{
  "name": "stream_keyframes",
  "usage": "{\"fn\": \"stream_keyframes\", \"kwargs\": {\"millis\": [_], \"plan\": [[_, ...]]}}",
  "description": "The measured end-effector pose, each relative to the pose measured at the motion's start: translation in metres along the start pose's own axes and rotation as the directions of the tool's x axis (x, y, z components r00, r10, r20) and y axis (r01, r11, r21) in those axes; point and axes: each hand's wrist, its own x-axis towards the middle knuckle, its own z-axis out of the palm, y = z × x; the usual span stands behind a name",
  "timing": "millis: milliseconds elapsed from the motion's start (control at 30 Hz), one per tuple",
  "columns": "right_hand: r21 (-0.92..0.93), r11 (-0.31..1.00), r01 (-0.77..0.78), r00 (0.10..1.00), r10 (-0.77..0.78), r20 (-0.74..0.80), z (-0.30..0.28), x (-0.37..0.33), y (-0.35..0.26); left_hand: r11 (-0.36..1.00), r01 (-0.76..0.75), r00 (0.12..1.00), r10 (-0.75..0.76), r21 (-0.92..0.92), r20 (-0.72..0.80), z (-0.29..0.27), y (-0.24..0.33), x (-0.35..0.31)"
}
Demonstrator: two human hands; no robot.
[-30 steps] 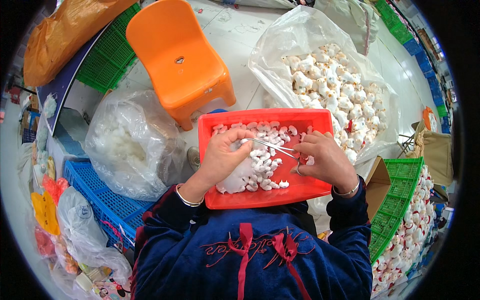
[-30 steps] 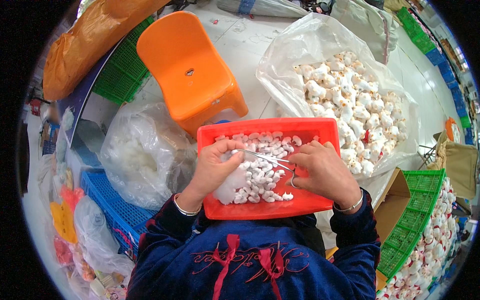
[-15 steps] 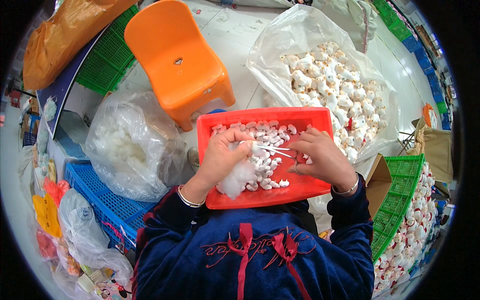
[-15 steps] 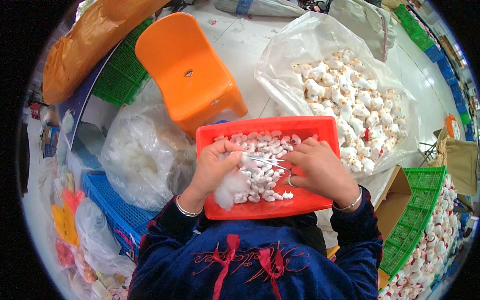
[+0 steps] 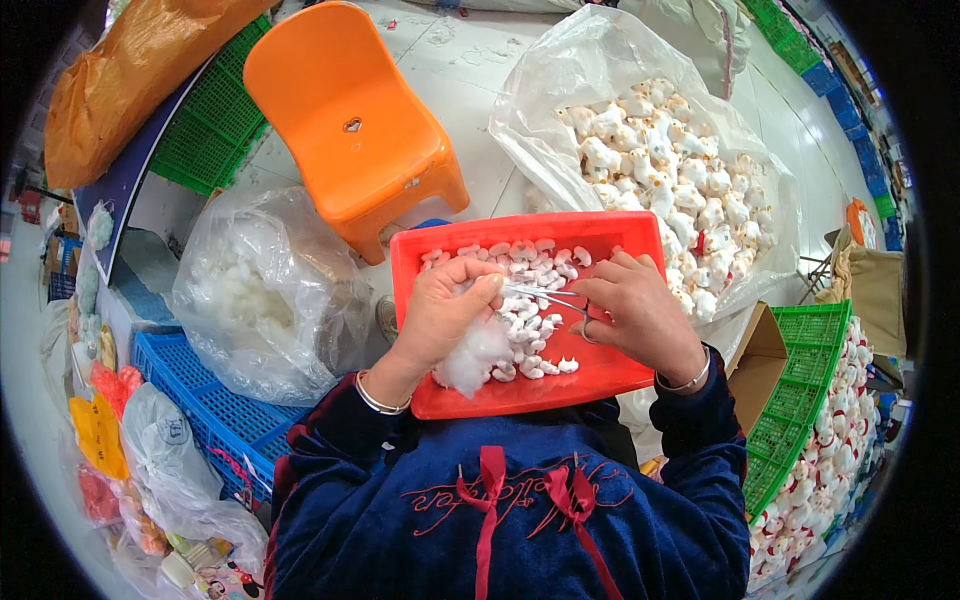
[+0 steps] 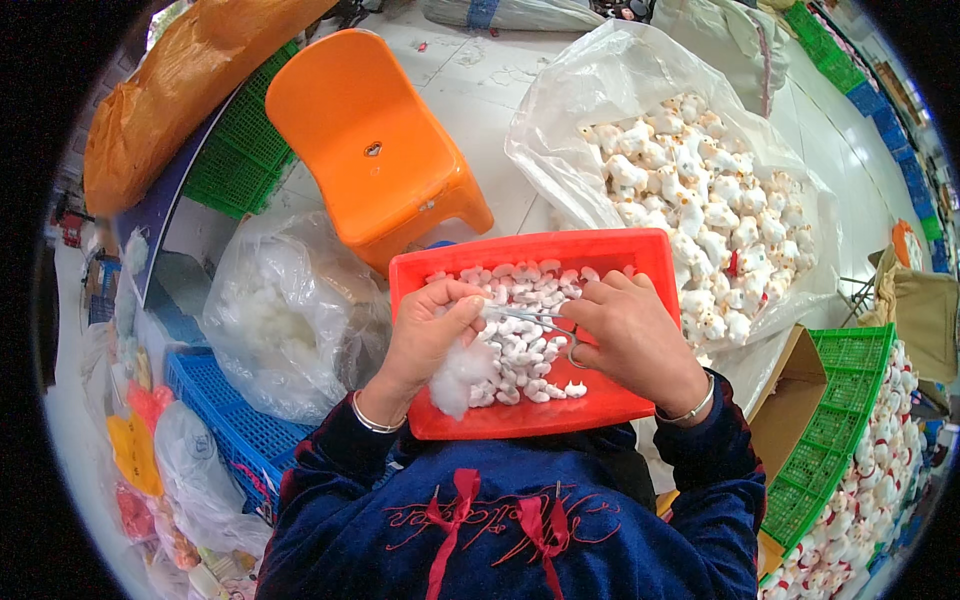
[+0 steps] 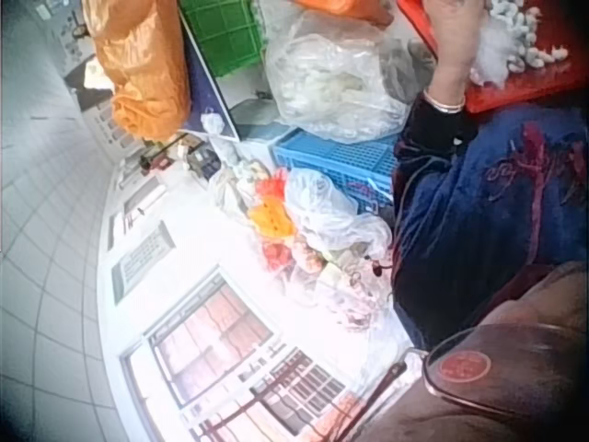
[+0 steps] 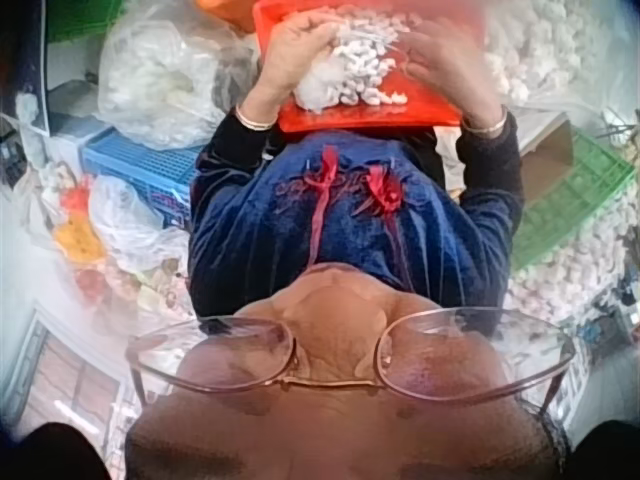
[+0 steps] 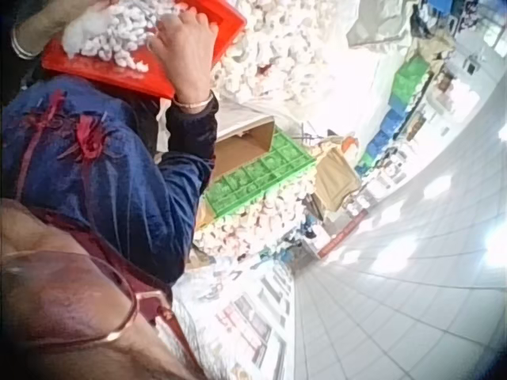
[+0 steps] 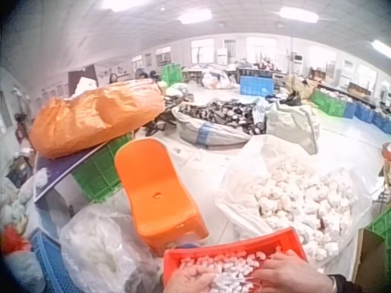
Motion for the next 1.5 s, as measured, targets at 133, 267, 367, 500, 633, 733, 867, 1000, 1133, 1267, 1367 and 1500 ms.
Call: {"fn": "stream_keyframes", "kwargs": {"millis": [133,267,367,500,633,733,867,1000,1133,1267,1367,1500], "plan": [[0.103,0.995,-0.009,0.988,0.025,-0.154,0.01,-0.006,0.007,1.0,0.01,0.998,-0.012,-0.022,-0.069,-0.005,0.002,0.002],[0.117,0.993,0.016,0.963,0.016,-0.268,0.023,-0.014,0.01,0.977,0.067,0.997,-0.075,-0.2,-0.032,-0.012,0.001,0.004],[0.103,0.995,0.005,0.967,0.021,-0.253,0.031,-0.01,0.006,0.967,0.098,0.995,-0.102,-0.235,-0.004,-0.006,-0.002,0.003],[0.086,0.995,-0.047,0.991,0.057,-0.122,0.03,-0.015,0.011,0.97,0.124,0.992,-0.124,-0.21,0.015,-0.006,-0.004,0.004],[0.055,0.995,-0.087,0.996,0.087,0.002,0.014,-0.011,0.003,0.986,0.13,0.991,-0.131,-0.105,-0.007,-0.001,-0.005,0.003],[0.011,0.999,-0.04,0.999,0.04,0.006,0.012,-0.005,-0.004,1.0,-0.019,0.999,0.02,-0.019,0.033,-0.003,-0.013,0.004],[0.03,0.998,-0.053,0.989,0.057,-0.135,0.016,-0.006,0.001,1.0,-0.019,0.999,0.018,-0.02,-0.04,-0.005,-0.008,0.002],[0.078,0.997,-0.016,0.953,0.039,-0.3,0.027,-0.011,0.005,0.977,0.108,0.993,-0.115,-0.181,-0.025,-0.011,-0.001,0.002],[-0.021,1.0,0.018,0.949,-0.024,-0.313,0.029,-0.003,-0.001,0.955,0.162,0.986,-0.146,-0.247,0.084,-0.013,-0.008,0.003],[-0.081,0.995,-0.052,0.969,0.03,-0.244,0.023,-0.006,0.001,0.96,0.167,0.986,-0.162,-0.225,0.043,-0.01,-0.009,0.003],[-0.101,0.994,-0.049,0.983,0.03,-0.179,0.022,-0.01,0.005,0.973,0.135,0.991,-0.137,-0.187,0.005,-0.006,-0.006,0.003],[-0.002,0.997,-0.073,0.996,0.073,0.054,0.01,-0.006,0.001,1.0,0.017,1.0,-0.017,-0.024,-0.013,0.001,-0.01,0.001]]}}
